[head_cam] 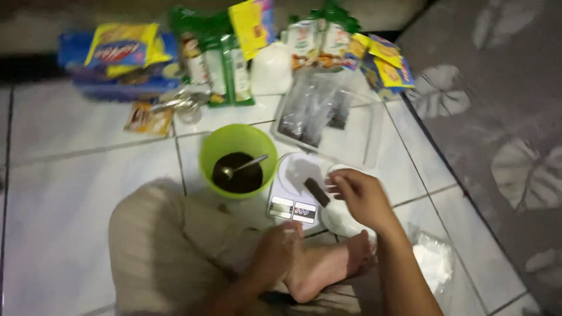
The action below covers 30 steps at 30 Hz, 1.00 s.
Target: Packaging powder into small plastic bags using a spoon and weighing them on a digital scale
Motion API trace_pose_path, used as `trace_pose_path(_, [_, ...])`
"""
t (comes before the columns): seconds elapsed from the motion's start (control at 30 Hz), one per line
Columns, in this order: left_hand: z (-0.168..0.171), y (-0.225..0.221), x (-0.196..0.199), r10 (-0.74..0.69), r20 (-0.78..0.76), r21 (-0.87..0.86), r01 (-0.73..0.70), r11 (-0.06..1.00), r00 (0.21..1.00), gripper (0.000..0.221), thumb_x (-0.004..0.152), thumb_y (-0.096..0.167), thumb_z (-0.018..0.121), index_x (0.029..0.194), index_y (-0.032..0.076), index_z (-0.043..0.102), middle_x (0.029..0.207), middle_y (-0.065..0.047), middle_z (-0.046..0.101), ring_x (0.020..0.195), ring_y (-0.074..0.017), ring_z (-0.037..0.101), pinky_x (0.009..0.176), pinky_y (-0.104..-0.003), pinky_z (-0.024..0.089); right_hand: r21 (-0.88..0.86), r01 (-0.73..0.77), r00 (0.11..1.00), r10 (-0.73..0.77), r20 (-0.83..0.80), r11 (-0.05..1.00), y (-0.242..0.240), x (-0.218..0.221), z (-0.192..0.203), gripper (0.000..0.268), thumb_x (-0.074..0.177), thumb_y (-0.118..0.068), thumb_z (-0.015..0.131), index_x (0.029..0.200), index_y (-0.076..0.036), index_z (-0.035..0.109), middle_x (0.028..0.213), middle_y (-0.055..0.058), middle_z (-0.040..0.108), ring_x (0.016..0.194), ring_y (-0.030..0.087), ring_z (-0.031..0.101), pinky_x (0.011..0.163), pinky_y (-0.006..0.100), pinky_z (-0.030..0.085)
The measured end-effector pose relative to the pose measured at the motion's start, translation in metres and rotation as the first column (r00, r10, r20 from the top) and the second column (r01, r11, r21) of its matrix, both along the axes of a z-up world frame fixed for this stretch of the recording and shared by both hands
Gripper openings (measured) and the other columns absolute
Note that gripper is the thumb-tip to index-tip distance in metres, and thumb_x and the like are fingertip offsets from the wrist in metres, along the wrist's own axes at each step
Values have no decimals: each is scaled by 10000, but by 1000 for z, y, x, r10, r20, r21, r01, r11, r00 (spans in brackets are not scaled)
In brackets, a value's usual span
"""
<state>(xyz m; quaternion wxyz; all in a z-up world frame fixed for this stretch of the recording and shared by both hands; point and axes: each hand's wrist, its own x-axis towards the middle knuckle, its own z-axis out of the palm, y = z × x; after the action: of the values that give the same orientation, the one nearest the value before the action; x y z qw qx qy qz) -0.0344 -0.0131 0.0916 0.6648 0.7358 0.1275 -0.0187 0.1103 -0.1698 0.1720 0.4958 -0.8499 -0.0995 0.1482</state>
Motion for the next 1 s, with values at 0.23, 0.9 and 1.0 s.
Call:
trace_pose_path(0.23, [-17, -31, -28, -558, 108, 765, 290, 575, 823, 672, 836, 512, 641, 1337, 64, 604, 1298, -161, 628, 1151, -368, 578, 938, -545, 358, 152, -31, 985, 57, -164, 988, 4, 63, -139, 235, 1053, -60, 477, 1028, -18, 707, 944, 123, 773, 809, 221, 739, 755, 351, 635])
trace_pose_path(0.9, [-23, -36, -20, -518, 211, 735, 215, 643, 829, 561, 914, 495, 563, 1265, 62, 618, 1259, -142, 676, 1132, -339, 621, 934, -514, 385, -240, 260, 964, -266, 8, 935, -10, 102, -195, 544, 889, -458, 630, 1324, -136, 684, 1156, 84, 749, 1005, 241, 723, 945, 371, 523])
trace_pose_path(1.0, [-5, -35, -17, -520, 205, 727, 227, 648, 829, 481, 924, 462, 532, 1207, 84, 623, 1163, -127, 689, 1059, -342, 634, 888, -515, 395, -261, 277, 955, -296, -35, 925, -13, 103, -194, 629, 882, -489, 617, 1396, -126, 624, 1310, 105, 691, 1107, 268, 695, 997, 408, 504])
